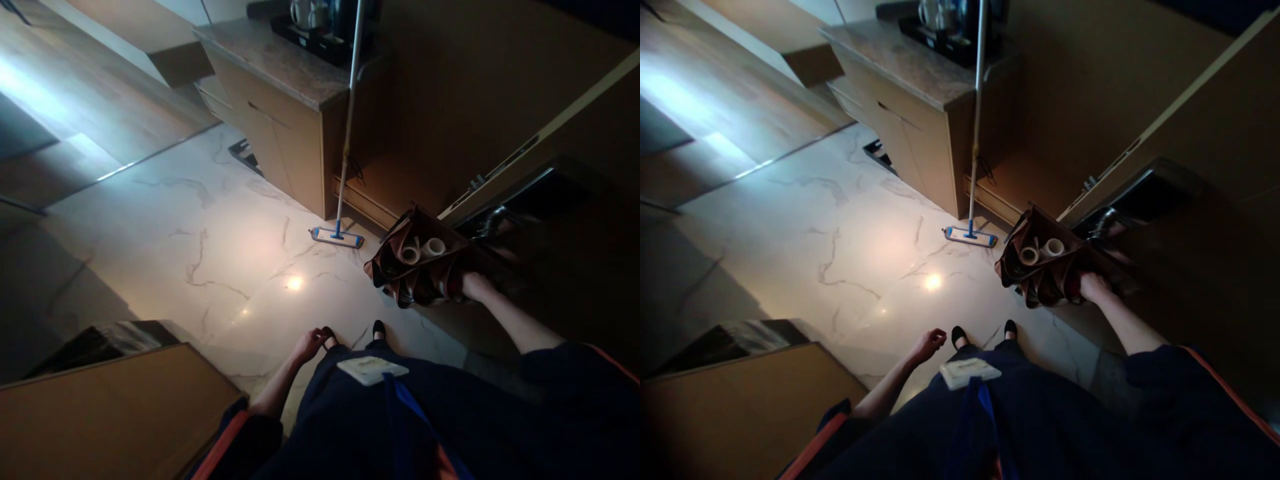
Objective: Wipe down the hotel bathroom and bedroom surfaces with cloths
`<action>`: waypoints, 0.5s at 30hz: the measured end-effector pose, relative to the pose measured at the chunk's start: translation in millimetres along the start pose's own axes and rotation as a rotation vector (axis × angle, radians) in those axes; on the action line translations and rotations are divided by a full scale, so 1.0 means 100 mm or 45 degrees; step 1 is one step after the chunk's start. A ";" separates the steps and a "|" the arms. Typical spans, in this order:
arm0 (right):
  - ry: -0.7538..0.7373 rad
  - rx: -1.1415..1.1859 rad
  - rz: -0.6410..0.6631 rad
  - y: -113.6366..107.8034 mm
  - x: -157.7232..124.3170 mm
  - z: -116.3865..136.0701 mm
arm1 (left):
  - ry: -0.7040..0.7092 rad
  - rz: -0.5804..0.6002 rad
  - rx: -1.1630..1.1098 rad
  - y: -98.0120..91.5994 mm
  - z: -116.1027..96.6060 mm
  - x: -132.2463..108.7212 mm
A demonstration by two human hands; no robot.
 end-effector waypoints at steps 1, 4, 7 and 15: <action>0.035 -0.011 -0.005 0.00 -0.04 -0.02 | -0.005 0.012 0.014 -0.01 0.06 -0.02; 0.078 -0.020 -0.025 0.01 -0.16 -0.03 | -0.004 0.040 0.044 -0.02 0.15 -0.05; 0.065 0.003 -0.095 -0.06 -0.28 -0.03 | 0.012 0.066 0.056 -0.04 0.11 -0.04; -0.463 0.668 -0.656 -0.32 -1.00 0.23 | -0.092 -0.043 -0.021 -0.61 0.14 -0.55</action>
Point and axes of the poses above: each hand's wrist, its own x-axis towards the middle knuckle, its own y-axis out of the palm, z = x × y, the point moved 7 cm from there along x, towards the middle knuckle, and after that the axes turned 8 degrees about x, right-handed, at the moved point
